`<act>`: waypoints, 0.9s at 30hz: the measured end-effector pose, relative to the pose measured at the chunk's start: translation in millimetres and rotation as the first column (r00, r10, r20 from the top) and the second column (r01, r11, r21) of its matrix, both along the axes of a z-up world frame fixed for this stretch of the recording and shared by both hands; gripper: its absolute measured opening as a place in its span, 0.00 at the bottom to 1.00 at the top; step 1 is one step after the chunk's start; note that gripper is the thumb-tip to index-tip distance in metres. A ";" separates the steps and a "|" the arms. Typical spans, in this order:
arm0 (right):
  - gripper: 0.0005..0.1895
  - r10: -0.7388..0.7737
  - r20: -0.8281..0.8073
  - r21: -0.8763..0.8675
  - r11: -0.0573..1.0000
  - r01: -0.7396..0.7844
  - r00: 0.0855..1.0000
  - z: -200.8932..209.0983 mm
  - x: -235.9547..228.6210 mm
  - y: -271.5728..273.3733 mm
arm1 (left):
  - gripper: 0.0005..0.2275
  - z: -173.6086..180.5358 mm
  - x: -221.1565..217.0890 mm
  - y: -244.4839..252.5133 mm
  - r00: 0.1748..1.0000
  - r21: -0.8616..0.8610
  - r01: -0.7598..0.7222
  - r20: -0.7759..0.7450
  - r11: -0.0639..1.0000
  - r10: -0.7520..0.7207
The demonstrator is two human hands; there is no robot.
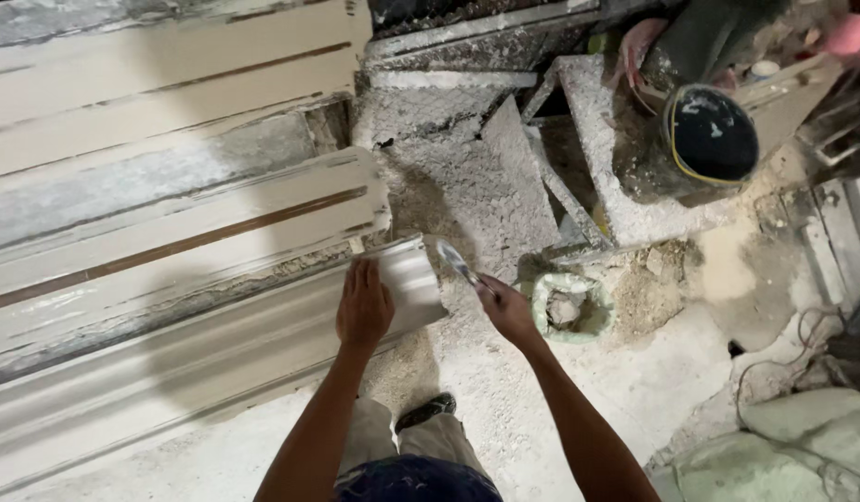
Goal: The person uses a small brush to sweep dust and debris from the grooves of long white molded plaster moldings laid on a workbench. The person repeatedly brushes along the length of each molding, occasionally repositioning the pieces to access different sections.
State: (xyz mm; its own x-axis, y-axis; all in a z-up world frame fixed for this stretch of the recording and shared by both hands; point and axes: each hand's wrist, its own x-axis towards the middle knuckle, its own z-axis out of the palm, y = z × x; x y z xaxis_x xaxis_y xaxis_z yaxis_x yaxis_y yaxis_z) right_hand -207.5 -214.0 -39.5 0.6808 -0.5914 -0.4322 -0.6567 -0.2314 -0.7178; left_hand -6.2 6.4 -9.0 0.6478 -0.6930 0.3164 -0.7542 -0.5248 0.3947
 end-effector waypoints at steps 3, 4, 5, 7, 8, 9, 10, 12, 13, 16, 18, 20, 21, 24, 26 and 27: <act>0.25 0.113 -0.076 0.086 0.991 -0.106 0.991 1.3 -2.2 9.2 | 0.20 0.2 1.4 1.2 0.998 0.024 -0.028 -0.047 0.999 0.029; 0.24 0.024 0.024 0.158 0.987 -0.027 0.999 2.6 1.1 12.7 | 0.19 -1.8 1.2 -0.6 0.999 -0.006 -0.023 -0.035 1.000 0.023; 0.26 -0.075 0.113 0.237 0.970 0.047 0.991 5.2 5.2 17.1 | 0.18 -4.6 -1.0 -2.2 1.000 -0.034 -0.015 -0.028 0.999 0.014; 0.26 -0.272 0.230 0.321 0.928 0.191 0.934 14.8 21.4 21.9 | 0.17 -11.5 -0.9 -6.0 1.000 -0.079 -0.009 -0.028 0.997 0.007; 0.24 -0.361 0.267 0.326 0.906 0.269 0.893 23.6 29.4 17.5 | 0.16 -14.9 1.3 -7.5 0.999 -0.096 -0.011 -0.036 0.995 0.007; 0.23 -0.448 0.300 0.334 0.876 0.347 0.842 32.6 33.5 17.0 | 0.16 -18.4 0.2 -5.4 0.999 -0.110 -0.010 -0.048 0.994 0.004; 0.23 -0.425 0.330 0.289 0.895 0.339 0.843 40.0 36.4 20.7 | 0.15 -21.3 -1.5 -2.2 0.997 -0.061 0.000 0.083 0.998 0.005; 0.23 -0.377 0.386 0.191 0.926 0.327 0.842 54.7 32.1 28.6 | 0.13 -24.6 -7.7 0.9 0.942 0.035 0.003 0.336 0.999 -0.015; 0.23 -0.260 0.381 0.030 0.963 0.269 0.887 59.7 36.2 31.2 | 0.15 -24.3 -2.9 -4.3 0.961 -0.010 0.010 0.276 1.000 -0.006; 0.20 -0.117 0.327 -0.185 0.965 0.185 0.938 71.8 41.7 55.1 | 0.19 -9.1 1.6 -9.9 0.995 -0.156 0.030 0.101 0.987 -0.014; 0.18 -0.258 0.329 -0.079 0.951 0.298 0.908 77.6 37.4 77.7 | 0.21 5.8 -4.8 0.9 0.999 -0.261 0.049 0.001 0.964 -0.051; 0.16 -0.487 0.389 0.088 0.865 0.495 0.782 87.2 20.1 89.9 | 0.17 20.2 -15.8 5.3 0.872 0.737 0.455 -0.255 0.500 -0.417; 0.15 -0.569 0.415 0.163 0.814 0.557 0.710 92.3 14.5 93.5 | 0.16 28.1 -18.1 10.9 0.927 0.398 0.361 -0.053 0.843 -0.372; 0.13 -0.674 0.469 0.243 0.720 0.650 0.571 87.9 -6.6 133.0 | 0.16 45.0 -32.8 49.5 0.964 -0.353 0.266 0.078 0.897 -0.255; 0.20 -0.579 0.512 0.106 0.776 0.622 0.634 65.1 -15.5 169.5 | 0.14 47.9 -42.3 82.6 0.595 -0.252 0.385 -0.668 0.888 -0.447; 0.26 -0.594 0.475 0.223 0.795 0.564 0.649 51.1 -15.8 192.8 | 0.15 49.8 -43.2 103.0 0.499 -0.289 0.386 -0.733 0.876 -0.462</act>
State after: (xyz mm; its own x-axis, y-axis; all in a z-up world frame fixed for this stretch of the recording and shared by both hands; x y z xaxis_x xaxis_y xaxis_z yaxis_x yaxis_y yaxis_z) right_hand -223.3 -21.1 11.5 0.3293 -0.9276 -0.1764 -0.1903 0.1178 -0.9746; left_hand -49.5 109.4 40.9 0.3011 -0.9503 -0.0796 -0.2734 -0.1661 0.9474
